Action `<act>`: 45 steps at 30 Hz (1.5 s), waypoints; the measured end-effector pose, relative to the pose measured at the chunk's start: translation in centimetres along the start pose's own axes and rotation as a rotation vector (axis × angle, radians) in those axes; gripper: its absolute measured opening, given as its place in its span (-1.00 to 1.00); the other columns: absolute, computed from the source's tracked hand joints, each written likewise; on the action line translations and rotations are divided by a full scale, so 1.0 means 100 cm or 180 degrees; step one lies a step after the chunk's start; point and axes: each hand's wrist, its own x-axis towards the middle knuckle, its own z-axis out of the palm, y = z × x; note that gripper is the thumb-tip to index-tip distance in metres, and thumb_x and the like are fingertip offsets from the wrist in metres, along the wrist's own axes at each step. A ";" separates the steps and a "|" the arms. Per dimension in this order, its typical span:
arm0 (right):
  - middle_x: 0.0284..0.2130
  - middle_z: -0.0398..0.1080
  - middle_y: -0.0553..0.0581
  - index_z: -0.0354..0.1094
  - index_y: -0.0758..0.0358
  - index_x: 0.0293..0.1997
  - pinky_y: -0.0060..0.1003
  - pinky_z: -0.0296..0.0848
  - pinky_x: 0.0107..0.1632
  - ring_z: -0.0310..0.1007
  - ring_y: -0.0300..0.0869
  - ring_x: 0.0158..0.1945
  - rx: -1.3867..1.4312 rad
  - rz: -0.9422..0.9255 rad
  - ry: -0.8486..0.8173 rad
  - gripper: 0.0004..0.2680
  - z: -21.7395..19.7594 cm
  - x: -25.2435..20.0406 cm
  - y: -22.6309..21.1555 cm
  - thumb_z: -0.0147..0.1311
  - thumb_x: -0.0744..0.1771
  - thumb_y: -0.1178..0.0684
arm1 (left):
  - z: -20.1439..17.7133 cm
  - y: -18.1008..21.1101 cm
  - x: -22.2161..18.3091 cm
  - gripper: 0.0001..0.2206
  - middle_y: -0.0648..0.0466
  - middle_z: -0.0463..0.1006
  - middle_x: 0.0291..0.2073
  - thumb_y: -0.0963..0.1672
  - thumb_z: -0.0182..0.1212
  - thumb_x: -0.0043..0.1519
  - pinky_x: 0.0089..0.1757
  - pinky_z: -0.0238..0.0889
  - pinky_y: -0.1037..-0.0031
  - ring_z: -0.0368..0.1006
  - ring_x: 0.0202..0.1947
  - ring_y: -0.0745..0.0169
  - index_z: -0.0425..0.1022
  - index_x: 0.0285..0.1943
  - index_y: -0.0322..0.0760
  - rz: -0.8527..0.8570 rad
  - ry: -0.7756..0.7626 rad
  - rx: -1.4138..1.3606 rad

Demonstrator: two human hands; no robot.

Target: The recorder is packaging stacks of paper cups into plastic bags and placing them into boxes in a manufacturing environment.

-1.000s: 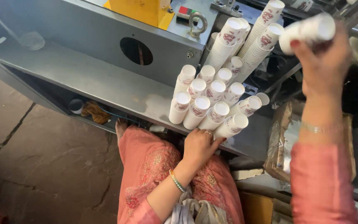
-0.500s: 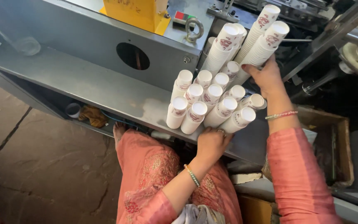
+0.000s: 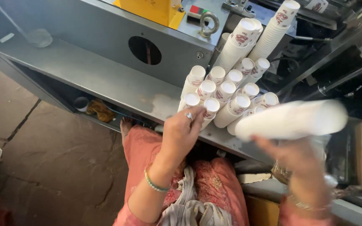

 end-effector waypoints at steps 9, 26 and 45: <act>-0.25 0.57 0.29 0.40 0.39 0.01 -0.11 0.54 -0.13 0.60 0.11 -0.13 -0.0522 0.1461 -0.0432 -0.51 0.128 -0.051 0.061 0.42 0.17 -0.20 | 0.034 -0.011 0.001 -0.91 -0.08 0.62 -0.35 -0.16 0.30 0.25 -0.33 0.38 0.24 0.56 -0.36 -0.10 0.56 -0.20 -0.32 0.0194 0.0092 0.0483; -0.12 0.59 0.18 0.42 0.31 0.10 -0.24 0.53 -0.02 0.60 -0.16 -0.07 0.0036 0.1605 -0.0613 -0.58 0.074 -0.006 0.022 0.38 0.20 -0.02 | 0.055 -0.055 -0.053 -0.71 0.06 0.59 -0.59 -0.05 0.27 0.27 -0.46 0.37 0.56 0.48 -0.59 0.43 0.63 -0.20 -0.46 -0.1797 -0.0421 -0.1469; -0.14 0.54 0.13 0.38 0.38 0.08 -0.36 0.58 0.01 0.56 -0.29 -0.06 0.0803 0.0866 -0.0138 -0.67 0.074 0.015 0.007 0.33 0.24 0.22 | 0.083 -0.047 -0.049 -0.64 0.02 0.52 -0.65 -0.03 0.19 0.29 -0.57 0.30 0.48 0.43 -0.68 0.33 0.55 -0.40 -0.47 -0.2445 -0.0705 -0.1787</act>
